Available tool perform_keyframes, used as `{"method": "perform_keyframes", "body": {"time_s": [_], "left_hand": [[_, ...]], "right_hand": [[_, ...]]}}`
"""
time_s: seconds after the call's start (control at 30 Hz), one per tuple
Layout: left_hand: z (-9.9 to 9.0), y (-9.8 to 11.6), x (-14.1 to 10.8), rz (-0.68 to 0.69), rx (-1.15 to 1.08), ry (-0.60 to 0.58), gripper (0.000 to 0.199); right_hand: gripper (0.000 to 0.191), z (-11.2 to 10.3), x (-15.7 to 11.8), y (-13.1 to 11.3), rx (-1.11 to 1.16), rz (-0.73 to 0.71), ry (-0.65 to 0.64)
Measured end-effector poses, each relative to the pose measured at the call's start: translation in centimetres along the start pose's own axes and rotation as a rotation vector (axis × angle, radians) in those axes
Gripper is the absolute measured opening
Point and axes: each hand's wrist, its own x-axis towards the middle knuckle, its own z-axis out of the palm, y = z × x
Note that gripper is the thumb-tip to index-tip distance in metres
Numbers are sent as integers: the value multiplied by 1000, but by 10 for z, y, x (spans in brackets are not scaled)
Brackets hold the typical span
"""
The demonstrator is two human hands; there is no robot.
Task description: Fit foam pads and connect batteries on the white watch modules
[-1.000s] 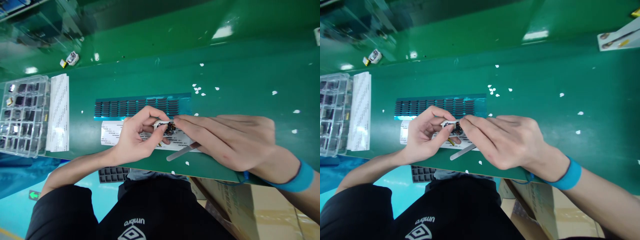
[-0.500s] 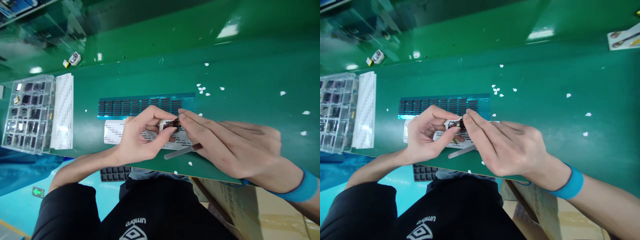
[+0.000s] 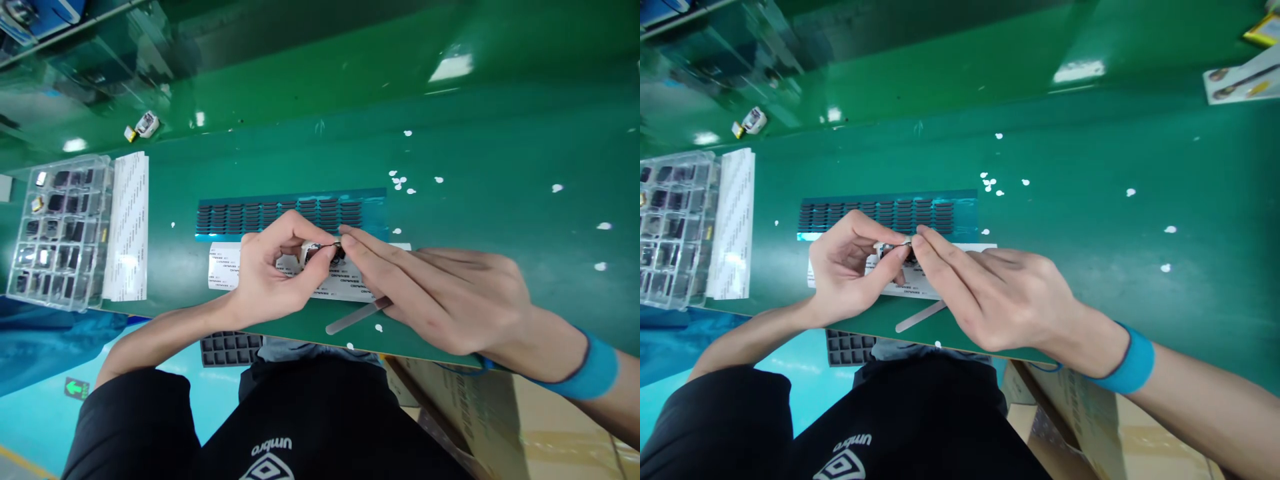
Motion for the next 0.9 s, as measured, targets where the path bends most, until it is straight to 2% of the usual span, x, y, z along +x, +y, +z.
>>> {"method": "perform_keyframes", "body": {"time_s": [0.1,0.23,0.33,0.5,0.67,0.9], "left_hand": [[0,-2,-1,-34,-2,6,12],[0,-3,-3,-27,-23,-29,12],[-1,-2,-3,-4,-45,-59,9],[-1,0,-2,45,-35,-95,9],[1,-1,-4,99,31,-115,6],[-1,3,-5,-89,-178,-211,8]], "right_hand": [[68,0,3,0,-15,-14,-2],[45,-6,14,1,0,-36,20],[37,-11,26,1,109,32,22],[9,-13,36,-1,202,154,16],[13,-13,33,1,403,237,-106],[6,-12,35,5,607,387,-126]]}}
